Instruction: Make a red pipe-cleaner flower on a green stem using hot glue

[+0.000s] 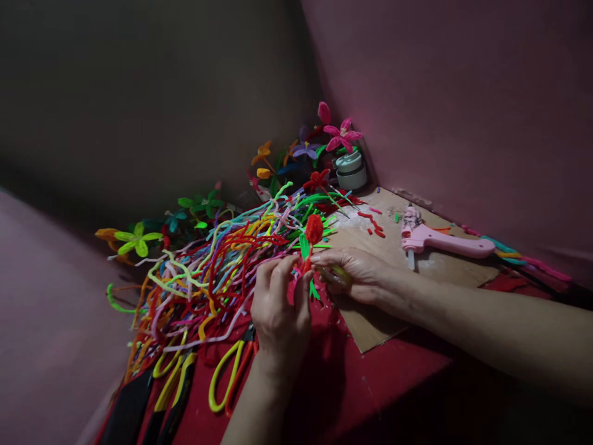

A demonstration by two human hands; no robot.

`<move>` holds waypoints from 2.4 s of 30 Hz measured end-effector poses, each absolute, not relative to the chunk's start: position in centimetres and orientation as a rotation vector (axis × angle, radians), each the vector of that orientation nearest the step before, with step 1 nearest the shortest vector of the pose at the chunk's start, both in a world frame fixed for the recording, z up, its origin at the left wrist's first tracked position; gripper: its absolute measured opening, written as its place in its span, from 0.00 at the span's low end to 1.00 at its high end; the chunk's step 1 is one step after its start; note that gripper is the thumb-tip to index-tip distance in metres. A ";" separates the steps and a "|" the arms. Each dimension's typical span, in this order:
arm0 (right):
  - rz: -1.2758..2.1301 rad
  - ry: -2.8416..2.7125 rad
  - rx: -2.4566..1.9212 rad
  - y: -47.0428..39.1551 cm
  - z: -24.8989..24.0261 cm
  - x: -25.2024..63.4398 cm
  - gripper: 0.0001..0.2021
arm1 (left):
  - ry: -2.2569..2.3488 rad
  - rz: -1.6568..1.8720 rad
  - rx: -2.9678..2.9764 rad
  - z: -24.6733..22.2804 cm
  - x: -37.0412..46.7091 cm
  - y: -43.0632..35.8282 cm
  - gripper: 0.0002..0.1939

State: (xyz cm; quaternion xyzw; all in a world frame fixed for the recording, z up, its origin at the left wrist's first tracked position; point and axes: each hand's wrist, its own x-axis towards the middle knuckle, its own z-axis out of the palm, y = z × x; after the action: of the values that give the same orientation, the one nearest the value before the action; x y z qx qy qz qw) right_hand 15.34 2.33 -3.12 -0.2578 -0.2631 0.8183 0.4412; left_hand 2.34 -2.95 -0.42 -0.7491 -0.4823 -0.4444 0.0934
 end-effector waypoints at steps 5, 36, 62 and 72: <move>1.965 -0.575 -0.580 1.6 -2.4 15.1 0.05 | -1.168 -0.969 -2.184 -0.5 3.1 -3.4 0.07; 1.805 -0.805 -0.676 1.6 -2.3 15.6 0.11 | -1.556 -1.423 -3.002 1.5 2.5 -5.9 0.10; 1.787 -0.831 -0.456 0.9 -2.3 14.9 0.07 | -2.201 -1.764 -2.518 0.3 1.6 -2.3 0.06; 1.822 -0.876 -0.451 1.1 -1.6 15.6 0.05 | -2.419 -2.036 -2.734 0.4 0.5 -1.5 0.08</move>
State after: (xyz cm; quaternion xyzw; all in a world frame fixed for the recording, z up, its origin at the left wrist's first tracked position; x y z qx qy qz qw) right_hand 15.61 1.12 -1.56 -0.1871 -0.3637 0.7568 0.5099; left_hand 0.50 -1.46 0.43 -0.5679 -0.5025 -0.4228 -0.4963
